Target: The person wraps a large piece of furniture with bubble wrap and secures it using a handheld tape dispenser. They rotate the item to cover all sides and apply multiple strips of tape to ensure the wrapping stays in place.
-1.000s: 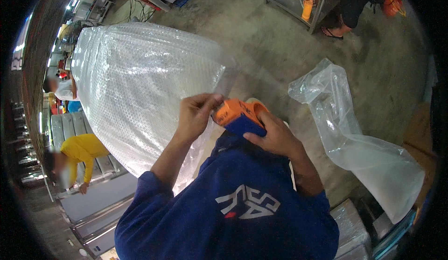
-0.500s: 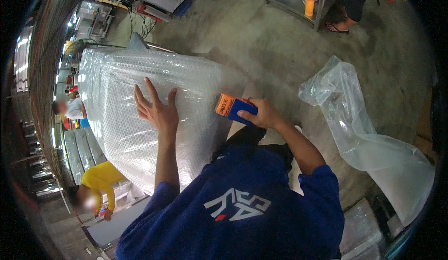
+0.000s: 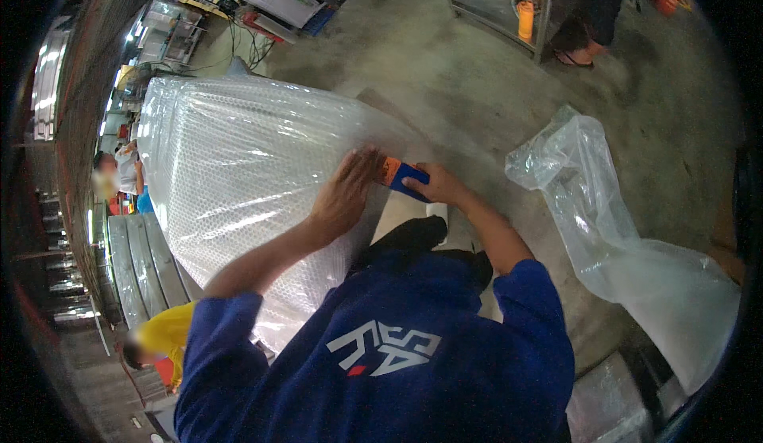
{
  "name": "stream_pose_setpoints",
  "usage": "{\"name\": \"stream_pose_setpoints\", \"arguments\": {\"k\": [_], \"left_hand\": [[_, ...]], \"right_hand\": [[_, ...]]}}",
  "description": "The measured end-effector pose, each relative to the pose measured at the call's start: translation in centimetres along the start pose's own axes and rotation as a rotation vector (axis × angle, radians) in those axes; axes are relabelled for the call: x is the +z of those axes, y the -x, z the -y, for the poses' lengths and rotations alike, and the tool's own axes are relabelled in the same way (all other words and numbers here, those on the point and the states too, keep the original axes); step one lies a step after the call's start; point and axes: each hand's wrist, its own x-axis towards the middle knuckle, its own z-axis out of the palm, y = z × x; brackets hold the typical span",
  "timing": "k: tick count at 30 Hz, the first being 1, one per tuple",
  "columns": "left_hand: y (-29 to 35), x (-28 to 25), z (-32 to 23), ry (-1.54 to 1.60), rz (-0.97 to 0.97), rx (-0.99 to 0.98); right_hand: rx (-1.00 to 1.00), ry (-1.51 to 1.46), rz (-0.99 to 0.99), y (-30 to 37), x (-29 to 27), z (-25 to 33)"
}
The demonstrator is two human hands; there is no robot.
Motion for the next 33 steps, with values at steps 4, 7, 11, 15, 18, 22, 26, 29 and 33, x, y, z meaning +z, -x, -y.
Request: {"name": "stream_pose_setpoints", "arguments": {"k": [4,7,11,15,18,22,26,29,33], "left_hand": [[-3.0,0.0,-1.4,-0.290,0.354,0.128],[-4.0,1.9,-2.6,-0.195,0.389,0.131],[-4.5,8.8,-4.0,0.398,0.086,0.019],[-6.3,17.9,-6.0,0.563,-0.132,-0.097],[-7.7,22.4,-8.0,0.449,-0.022,-0.162],[-8.9,22.6,-9.1,0.571,0.028,-0.240],[-8.5,15.7,-10.2,0.470,0.311,-0.233],[-4.0,8.3,-13.1,0.338,0.322,0.050],[9.5,2.2,-14.9,0.527,-0.243,-0.258]], "right_hand": [[0.236,0.042,0.024,0.6,0.1,-2.7],[0.293,0.302,-0.006,0.2,0.7,-1.9],[0.150,0.967,0.189,0.5,0.2,-0.6],[0.421,0.458,-0.094,6.4,-1.8,-2.8],[0.520,0.299,-0.312,13.0,-2.0,-5.4],[0.693,0.167,-0.402,19.7,-0.5,-7.2],[0.546,0.088,-0.522,19.9,-0.5,-6.3],[0.385,0.037,-0.519,17.8,-1.9,-4.4],[0.152,-0.197,-0.365,15.5,-2.3,-0.6]]}}
